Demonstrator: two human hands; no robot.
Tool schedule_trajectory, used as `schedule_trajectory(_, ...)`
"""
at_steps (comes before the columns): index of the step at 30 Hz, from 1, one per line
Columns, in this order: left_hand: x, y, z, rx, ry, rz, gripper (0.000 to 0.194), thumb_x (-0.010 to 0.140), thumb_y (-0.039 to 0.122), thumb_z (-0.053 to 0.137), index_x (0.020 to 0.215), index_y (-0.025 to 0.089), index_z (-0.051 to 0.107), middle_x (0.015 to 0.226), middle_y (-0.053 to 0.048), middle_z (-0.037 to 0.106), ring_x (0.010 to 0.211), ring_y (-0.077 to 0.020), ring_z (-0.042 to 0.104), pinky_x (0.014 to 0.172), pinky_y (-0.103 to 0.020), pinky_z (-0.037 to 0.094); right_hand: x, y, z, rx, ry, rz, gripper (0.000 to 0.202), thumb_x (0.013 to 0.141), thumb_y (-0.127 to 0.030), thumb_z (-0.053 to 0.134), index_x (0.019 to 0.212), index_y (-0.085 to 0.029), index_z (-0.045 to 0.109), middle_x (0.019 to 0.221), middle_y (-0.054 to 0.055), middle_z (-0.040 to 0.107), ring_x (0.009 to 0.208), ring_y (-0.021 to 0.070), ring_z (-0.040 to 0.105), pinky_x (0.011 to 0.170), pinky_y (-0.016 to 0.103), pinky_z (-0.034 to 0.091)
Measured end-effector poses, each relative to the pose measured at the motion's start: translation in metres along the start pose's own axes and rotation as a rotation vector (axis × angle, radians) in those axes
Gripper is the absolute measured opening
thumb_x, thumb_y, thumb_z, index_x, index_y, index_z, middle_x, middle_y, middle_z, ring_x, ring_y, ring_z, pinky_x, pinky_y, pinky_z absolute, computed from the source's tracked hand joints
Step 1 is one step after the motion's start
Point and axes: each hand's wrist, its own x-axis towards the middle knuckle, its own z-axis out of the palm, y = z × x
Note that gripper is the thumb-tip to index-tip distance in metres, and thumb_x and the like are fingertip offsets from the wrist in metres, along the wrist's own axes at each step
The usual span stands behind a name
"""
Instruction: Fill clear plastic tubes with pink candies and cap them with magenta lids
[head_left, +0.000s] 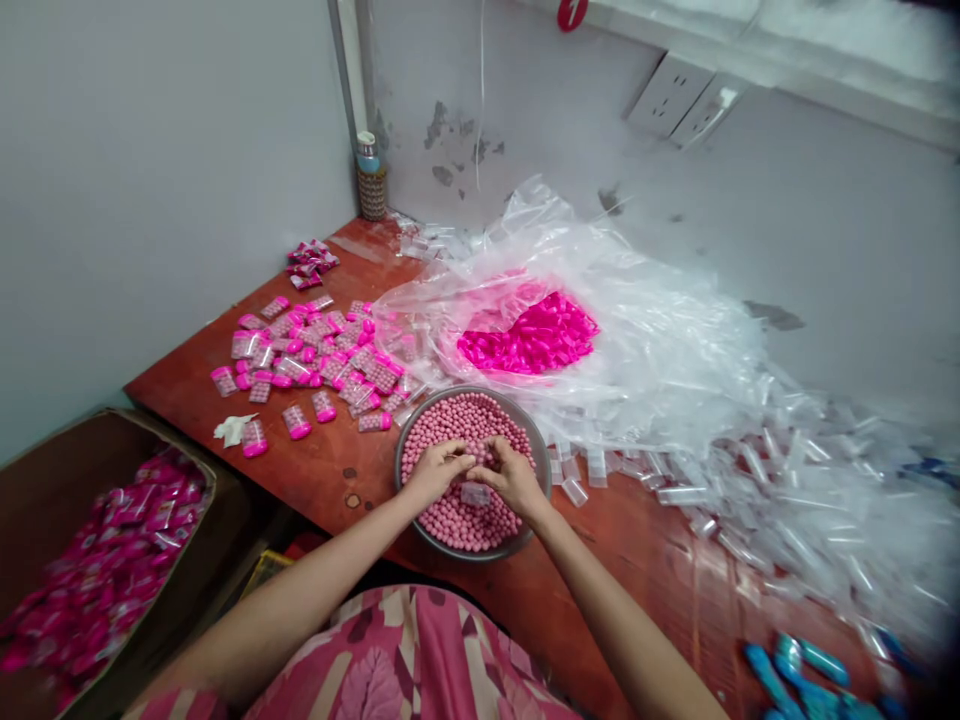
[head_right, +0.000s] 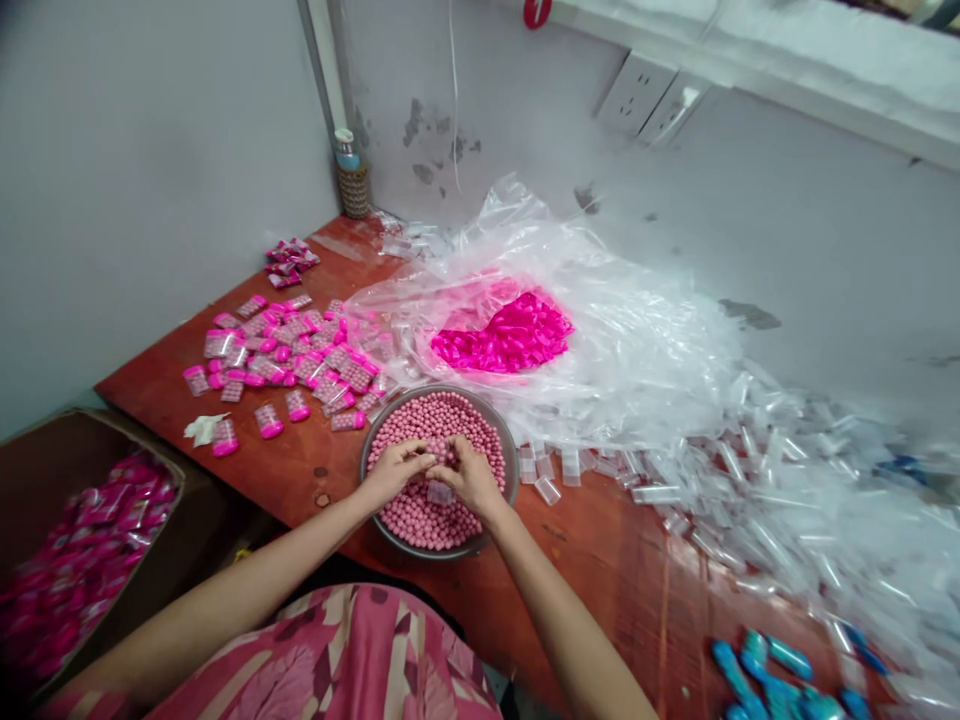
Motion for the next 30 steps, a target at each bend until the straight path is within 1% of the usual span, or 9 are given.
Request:
schedule_trajectory(3,0.002,0.000,-0.002,0.106,-0.004,0.033,0.030,0.070,0.033,0.054,0.092,0.013,0.059,0.080,-0.003,0.063,0.071,-0.0155,0.058,0.065,-0.028,0.047,-0.001,-0.006,-0.012,-0.067,-0.095,-0.087,0.044,0.071,-0.030,0.057,0.112,-0.022,0.042,0.078,-0.001,0.056,0.063,0.0122,0.053,0.059,0.023,0.043)
schedule_trajectory(7,0.004,0.010,-0.008,0.223,-0.154,0.118,0.027,0.073,0.030,0.050,0.094,0.016,0.061,0.086,-0.003,0.064,0.079,-0.0171,0.058,0.074,-0.030,0.045,0.001,-0.015,-0.027,-0.100,-0.208,-0.243,0.033,0.078,-0.025,0.049,0.111,-0.023,0.046,0.098,0.004,0.058,0.087,0.0152,0.055,0.077,0.028,0.042)
schedule_trajectory(12,0.014,0.022,-0.019,0.292,-0.283,0.192,0.030,0.074,0.027,0.050,0.102,0.020,0.060,0.100,-0.003,0.063,0.096,-0.0190,0.055,0.088,-0.033,0.037,0.007,-0.019,-0.030,-0.131,-0.251,-0.320,0.028,0.081,-0.022,0.045,0.109,-0.023,0.047,0.097,0.004,0.059,0.089,0.0142,0.054,0.078,0.027,0.041)
schedule_trajectory(15,0.021,0.024,-0.023,0.324,-0.337,0.194,0.031,0.075,0.029,0.049,0.103,0.021,0.059,0.100,-0.003,0.063,0.096,-0.0189,0.055,0.088,-0.032,0.037,0.011,-0.015,-0.030,-0.155,-0.254,-0.312,0.028,0.080,-0.024,0.047,0.108,-0.022,0.047,0.096,0.004,0.059,0.087,0.0141,0.054,0.076,0.026,0.041)
schedule_trajectory(20,0.031,0.025,-0.025,0.444,-0.300,0.184,0.029,0.076,0.032,0.048,0.098,0.018,0.062,0.097,-0.005,0.064,0.089,-0.0177,0.056,0.083,-0.029,0.040,0.016,-0.003,-0.029,-0.177,-0.248,-0.233,0.015,0.080,-0.030,0.049,0.089,-0.019,0.052,0.077,0.001,0.059,0.068,0.0113,0.054,0.062,0.021,0.040)
schedule_trajectory(24,0.037,0.026,-0.029,0.534,-0.216,0.192,0.028,0.077,0.032,0.048,0.096,0.018,0.063,0.096,-0.005,0.064,0.090,-0.0176,0.055,0.085,-0.029,0.038,0.025,0.006,-0.037,-0.259,-0.284,-0.169,0.017,0.079,-0.035,0.049,0.085,-0.019,0.053,0.069,-0.001,0.059,0.060,0.0103,0.052,0.057,0.020,0.038)
schedule_trajectory(26,0.039,0.026,-0.034,0.523,-0.137,0.175,0.029,0.077,0.031,0.047,0.098,0.018,0.062,0.098,-0.006,0.063,0.093,-0.0179,0.054,0.087,-0.030,0.038,0.040,0.010,-0.048,-0.351,-0.236,-0.133,0.022,0.077,-0.039,0.050,0.087,-0.021,0.054,0.075,0.000,0.061,0.065,0.0116,0.054,0.060,0.021,0.039)
schedule_trajectory(28,0.041,0.025,-0.038,0.450,-0.094,0.128,0.030,0.077,0.033,0.047,0.100,0.018,0.060,0.101,-0.006,0.061,0.094,-0.0185,0.054,0.085,-0.030,0.039,0.066,0.016,-0.062,-0.475,-0.076,-0.064,0.025,0.078,-0.040,0.047,0.092,-0.021,0.055,0.084,0.002,0.062,0.073,0.0137,0.056,0.065,0.023,0.040)
schedule_trajectory(30,0.042,0.022,-0.039,0.306,-0.088,0.044,0.033,0.076,0.035,0.047,0.102,0.017,0.058,0.102,-0.007,0.060,0.092,-0.0191,0.055,0.078,-0.030,0.044,0.101,0.022,-0.073,-0.638,0.116,0.055,0.027,0.082,-0.039,0.040,0.095,-0.020,0.054,0.088,0.005,0.062,0.077,0.0158,0.057,0.068,0.025,0.040)
